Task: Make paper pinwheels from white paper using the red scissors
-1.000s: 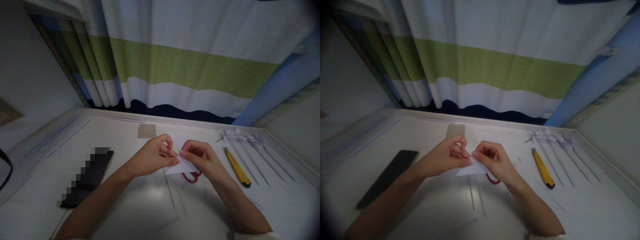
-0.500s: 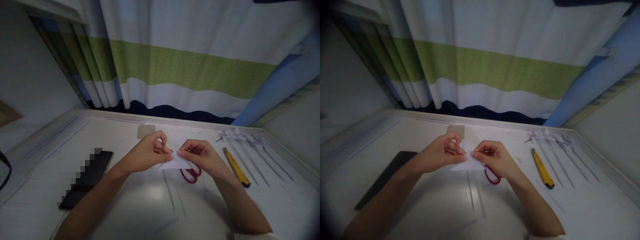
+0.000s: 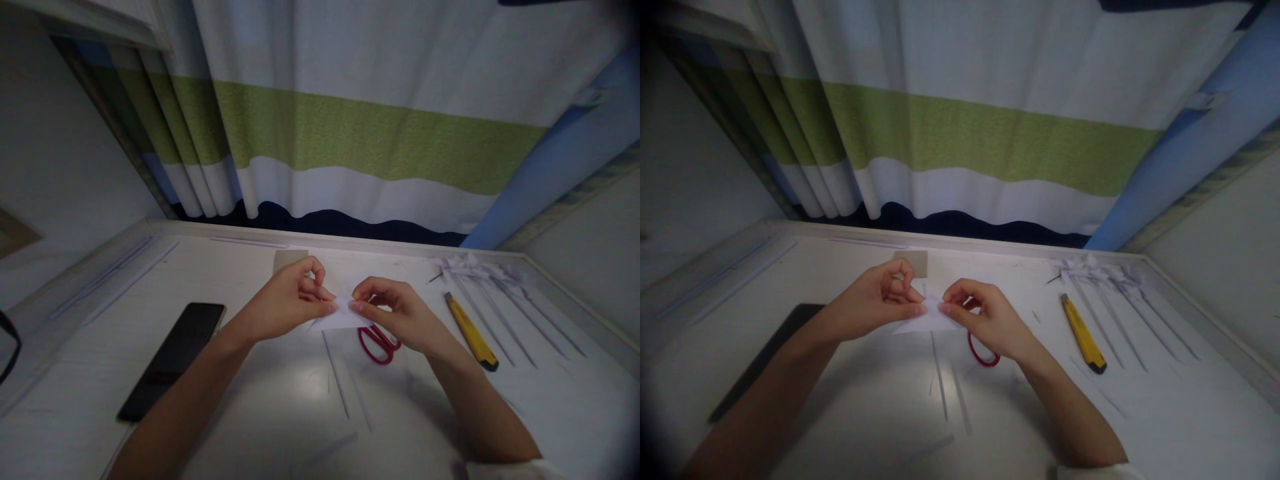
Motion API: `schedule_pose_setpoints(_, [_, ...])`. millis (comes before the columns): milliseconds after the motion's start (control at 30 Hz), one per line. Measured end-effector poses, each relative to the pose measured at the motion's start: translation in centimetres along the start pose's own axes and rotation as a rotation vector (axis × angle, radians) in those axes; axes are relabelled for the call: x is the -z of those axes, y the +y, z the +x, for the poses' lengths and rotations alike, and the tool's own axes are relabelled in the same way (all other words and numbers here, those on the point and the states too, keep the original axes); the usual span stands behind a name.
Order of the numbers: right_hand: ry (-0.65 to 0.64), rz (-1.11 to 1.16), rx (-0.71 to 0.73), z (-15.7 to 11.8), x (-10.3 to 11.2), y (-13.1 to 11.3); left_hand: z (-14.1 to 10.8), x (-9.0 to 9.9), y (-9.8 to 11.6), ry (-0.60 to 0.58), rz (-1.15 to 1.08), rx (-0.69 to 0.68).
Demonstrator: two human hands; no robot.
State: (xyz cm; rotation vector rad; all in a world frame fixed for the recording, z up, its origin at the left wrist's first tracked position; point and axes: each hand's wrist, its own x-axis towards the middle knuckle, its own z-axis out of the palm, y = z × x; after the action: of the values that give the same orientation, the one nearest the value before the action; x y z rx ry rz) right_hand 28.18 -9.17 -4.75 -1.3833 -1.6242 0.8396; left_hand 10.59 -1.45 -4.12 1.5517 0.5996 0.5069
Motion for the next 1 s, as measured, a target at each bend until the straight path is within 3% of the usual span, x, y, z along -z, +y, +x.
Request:
schedule_pose_setpoints(233, [0.053,-0.147,0.081,-0.3,-0.5,-0.4,-0.2,0.1,0.3,0.000,-0.007,-0.014])
schedule_pose_setpoints(767, [-0.036,-0.308,0.062,-0.5,-0.2,-0.7,-0.2,0.8,0.8,0.030,-0.013,-0.004])
schedule_pose_setpoints(1000, [-0.070,-0.257,0.025,-0.5,-0.1,-0.5,-0.2,0.8,1.1,0.050,-0.024,0.003])
